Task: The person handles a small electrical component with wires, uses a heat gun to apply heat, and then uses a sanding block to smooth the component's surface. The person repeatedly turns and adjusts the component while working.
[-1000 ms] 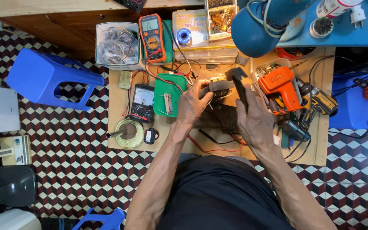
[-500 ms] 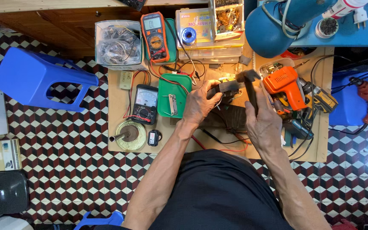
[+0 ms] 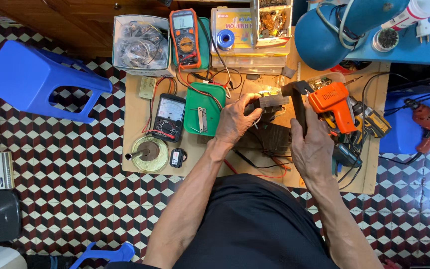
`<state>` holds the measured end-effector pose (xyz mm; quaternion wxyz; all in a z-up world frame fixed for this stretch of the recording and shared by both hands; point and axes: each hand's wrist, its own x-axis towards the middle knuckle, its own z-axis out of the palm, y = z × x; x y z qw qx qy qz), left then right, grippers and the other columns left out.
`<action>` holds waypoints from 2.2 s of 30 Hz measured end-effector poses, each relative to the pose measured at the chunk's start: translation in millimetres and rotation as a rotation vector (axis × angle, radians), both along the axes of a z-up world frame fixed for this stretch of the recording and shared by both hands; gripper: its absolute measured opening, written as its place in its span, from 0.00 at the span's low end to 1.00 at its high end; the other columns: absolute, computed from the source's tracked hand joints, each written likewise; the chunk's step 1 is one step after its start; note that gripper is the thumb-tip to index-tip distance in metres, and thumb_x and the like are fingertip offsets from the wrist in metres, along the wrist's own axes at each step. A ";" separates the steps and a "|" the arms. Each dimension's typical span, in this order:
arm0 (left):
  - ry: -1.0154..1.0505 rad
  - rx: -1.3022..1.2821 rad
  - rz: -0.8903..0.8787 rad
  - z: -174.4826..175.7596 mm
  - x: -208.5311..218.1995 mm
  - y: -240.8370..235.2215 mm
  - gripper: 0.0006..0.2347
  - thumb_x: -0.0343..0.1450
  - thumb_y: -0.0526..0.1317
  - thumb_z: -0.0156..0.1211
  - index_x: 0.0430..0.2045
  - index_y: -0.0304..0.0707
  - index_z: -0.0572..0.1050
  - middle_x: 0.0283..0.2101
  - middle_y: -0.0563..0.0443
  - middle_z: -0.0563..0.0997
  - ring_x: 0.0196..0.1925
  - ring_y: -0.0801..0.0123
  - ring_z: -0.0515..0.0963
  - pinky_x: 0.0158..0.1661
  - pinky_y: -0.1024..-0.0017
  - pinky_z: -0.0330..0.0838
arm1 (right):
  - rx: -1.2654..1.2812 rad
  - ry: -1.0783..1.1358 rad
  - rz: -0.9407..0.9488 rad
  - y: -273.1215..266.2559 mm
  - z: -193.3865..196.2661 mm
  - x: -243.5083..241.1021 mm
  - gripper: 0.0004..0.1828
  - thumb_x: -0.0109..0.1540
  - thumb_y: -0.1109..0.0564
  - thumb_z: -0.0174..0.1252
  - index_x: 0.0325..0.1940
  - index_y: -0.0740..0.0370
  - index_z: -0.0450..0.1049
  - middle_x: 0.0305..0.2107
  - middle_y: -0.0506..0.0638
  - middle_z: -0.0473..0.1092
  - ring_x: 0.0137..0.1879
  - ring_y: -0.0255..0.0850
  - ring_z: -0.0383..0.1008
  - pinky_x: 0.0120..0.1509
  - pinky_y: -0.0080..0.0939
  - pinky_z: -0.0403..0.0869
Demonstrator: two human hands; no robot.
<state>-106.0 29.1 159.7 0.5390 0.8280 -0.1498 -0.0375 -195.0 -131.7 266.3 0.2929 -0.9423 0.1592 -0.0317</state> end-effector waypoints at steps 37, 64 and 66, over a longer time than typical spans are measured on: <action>0.086 -0.193 -0.067 -12.2 9.0 6.9 0.15 0.69 0.42 0.68 0.48 0.41 0.78 0.44 0.43 0.86 0.48 0.61 0.88 0.47 0.70 0.81 | 0.043 0.003 0.040 39.2 -3.6 -19.8 0.21 0.68 0.57 0.55 0.67 0.57 0.67 0.41 0.65 0.76 0.42 0.56 0.80 0.41 0.51 0.76; 0.041 -0.074 -0.075 1.8 7.6 11.9 0.15 0.68 0.40 0.69 0.47 0.40 0.78 0.47 0.44 0.85 0.48 0.57 0.86 0.47 0.67 0.81 | 0.062 -0.002 -0.139 17.6 1.7 -15.5 0.25 0.69 0.58 0.55 0.70 0.64 0.64 0.44 0.66 0.75 0.45 0.55 0.80 0.47 0.50 0.76; 0.032 -0.076 -0.070 1.4 7.9 11.4 0.15 0.68 0.39 0.69 0.47 0.40 0.78 0.46 0.44 0.85 0.47 0.57 0.86 0.47 0.67 0.80 | -0.016 -0.081 -0.146 17.1 -0.6 -15.4 0.22 0.70 0.58 0.56 0.67 0.67 0.65 0.46 0.67 0.75 0.48 0.56 0.80 0.49 0.50 0.76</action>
